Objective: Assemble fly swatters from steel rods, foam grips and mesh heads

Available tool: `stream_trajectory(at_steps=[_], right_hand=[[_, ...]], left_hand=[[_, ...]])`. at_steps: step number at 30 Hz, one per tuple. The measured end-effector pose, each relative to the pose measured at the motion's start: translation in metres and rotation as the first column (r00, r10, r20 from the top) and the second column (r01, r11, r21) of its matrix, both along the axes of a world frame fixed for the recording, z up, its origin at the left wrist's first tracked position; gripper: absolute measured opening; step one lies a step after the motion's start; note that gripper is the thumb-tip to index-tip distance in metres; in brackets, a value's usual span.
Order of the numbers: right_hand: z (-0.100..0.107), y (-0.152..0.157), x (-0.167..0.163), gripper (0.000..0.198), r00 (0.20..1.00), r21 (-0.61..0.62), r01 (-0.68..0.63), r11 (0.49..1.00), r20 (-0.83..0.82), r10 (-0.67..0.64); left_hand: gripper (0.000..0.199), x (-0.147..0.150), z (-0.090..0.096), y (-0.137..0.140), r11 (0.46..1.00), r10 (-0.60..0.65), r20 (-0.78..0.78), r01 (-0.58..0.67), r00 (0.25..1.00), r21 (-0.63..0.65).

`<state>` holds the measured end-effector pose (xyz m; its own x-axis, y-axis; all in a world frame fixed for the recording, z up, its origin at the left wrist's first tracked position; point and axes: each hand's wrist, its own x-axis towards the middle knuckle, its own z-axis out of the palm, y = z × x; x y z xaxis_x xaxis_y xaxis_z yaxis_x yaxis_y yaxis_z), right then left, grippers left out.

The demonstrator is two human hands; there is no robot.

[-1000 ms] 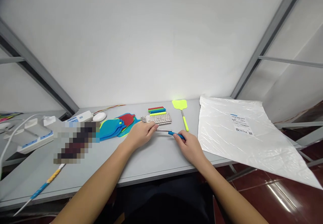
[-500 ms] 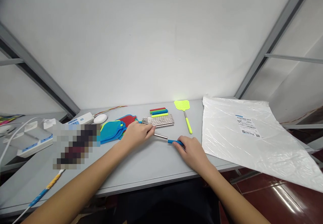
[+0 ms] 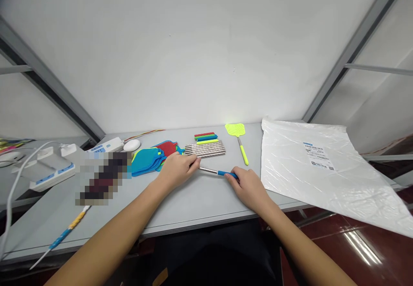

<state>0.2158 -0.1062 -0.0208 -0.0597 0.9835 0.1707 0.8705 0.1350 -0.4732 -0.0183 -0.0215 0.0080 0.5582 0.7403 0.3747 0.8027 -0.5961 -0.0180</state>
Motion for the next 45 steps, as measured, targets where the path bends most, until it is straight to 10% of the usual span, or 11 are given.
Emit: stream_trajectory(at_steps=[25, 37, 45], right_hand=[[0.002, 0.000, -0.001, 0.037, 1.000, 0.009, -0.015, 1.000, 0.012, 0.015], [-0.001, 0.002, 0.000, 0.037, 0.999, 0.008, -0.008, 1.000, 0.040, 0.007], [-0.003, 0.002, 0.001, 0.036, 1.000, 0.011, 0.004, 1.000, 0.027, -0.004]], left_hand=[[0.044, 0.009, -0.005, -0.004, 0.995, -0.069, -0.085, 0.062, 0.994, -0.084], [0.030, 0.019, 0.000, -0.015, 0.943, -0.333, -0.097, 0.334, 0.938, -0.007], [0.026, -0.003, -0.001, 0.002, 0.942, -0.303, -0.077, 0.286, 0.950, -0.173]])
